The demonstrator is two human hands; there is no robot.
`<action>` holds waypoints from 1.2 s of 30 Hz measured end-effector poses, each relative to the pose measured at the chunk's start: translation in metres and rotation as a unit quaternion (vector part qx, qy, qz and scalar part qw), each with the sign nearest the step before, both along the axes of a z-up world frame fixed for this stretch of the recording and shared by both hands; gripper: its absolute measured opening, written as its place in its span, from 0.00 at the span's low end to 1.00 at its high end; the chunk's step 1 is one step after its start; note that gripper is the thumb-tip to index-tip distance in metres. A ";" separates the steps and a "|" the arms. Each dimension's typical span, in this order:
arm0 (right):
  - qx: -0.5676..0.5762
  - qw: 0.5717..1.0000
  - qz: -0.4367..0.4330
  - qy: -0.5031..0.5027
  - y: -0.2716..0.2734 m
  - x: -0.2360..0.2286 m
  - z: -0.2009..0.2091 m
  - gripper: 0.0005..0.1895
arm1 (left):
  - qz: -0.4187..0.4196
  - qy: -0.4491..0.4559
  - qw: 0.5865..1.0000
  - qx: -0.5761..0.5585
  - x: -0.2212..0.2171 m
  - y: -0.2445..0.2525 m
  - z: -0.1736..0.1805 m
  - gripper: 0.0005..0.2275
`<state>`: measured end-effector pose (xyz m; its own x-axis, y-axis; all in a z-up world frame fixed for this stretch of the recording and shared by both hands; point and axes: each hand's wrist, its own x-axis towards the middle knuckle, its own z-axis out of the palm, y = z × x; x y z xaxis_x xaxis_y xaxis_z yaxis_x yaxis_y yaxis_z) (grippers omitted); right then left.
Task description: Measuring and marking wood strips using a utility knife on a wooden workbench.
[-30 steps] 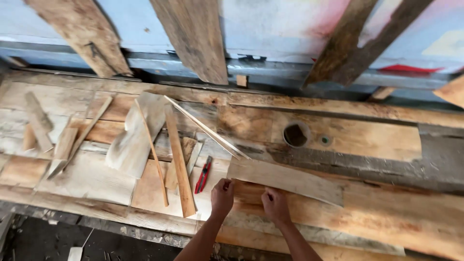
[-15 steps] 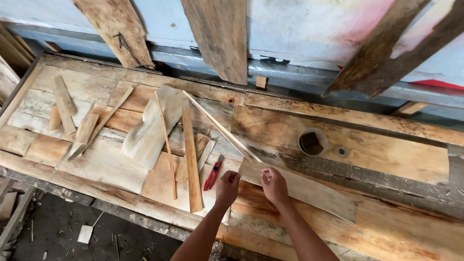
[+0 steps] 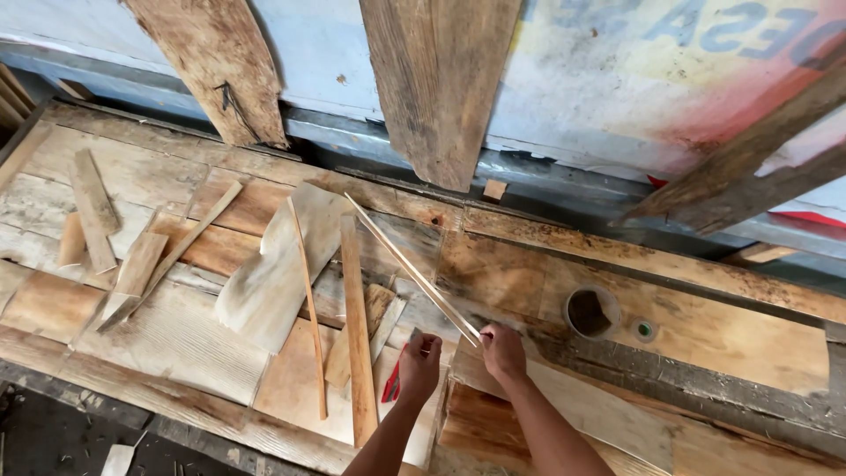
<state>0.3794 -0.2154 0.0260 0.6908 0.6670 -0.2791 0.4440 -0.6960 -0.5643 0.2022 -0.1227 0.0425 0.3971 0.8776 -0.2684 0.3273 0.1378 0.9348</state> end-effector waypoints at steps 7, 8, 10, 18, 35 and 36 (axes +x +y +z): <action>-0.032 0.989 -0.037 0.141 -0.011 0.000 0.012 0.11 | -0.014 -0.029 0.999 -0.027 0.034 0.023 0.010 0.10; -0.008 0.980 -0.031 0.198 -0.015 -0.003 0.011 0.11 | -0.017 -0.068 0.996 -0.052 0.040 0.025 0.005 0.11; 0.014 0.966 -0.032 0.254 -0.025 -0.010 0.008 0.11 | -0.026 -0.104 0.991 -0.081 0.048 0.029 -0.006 0.12; 0.124 0.883 -0.121 0.437 -0.058 -0.033 0.058 0.14 | -0.057 -0.122 0.975 -0.174 0.038 0.028 0.003 0.11; 0.081 0.903 -0.185 0.380 -0.090 -0.047 0.076 0.13 | -0.001 -0.122 0.983 -0.138 0.036 -0.018 0.032 0.09; 0.090 0.904 -0.181 0.377 -0.093 -0.046 0.073 0.12 | 0.008 -0.115 0.985 -0.130 0.037 -0.022 0.030 0.09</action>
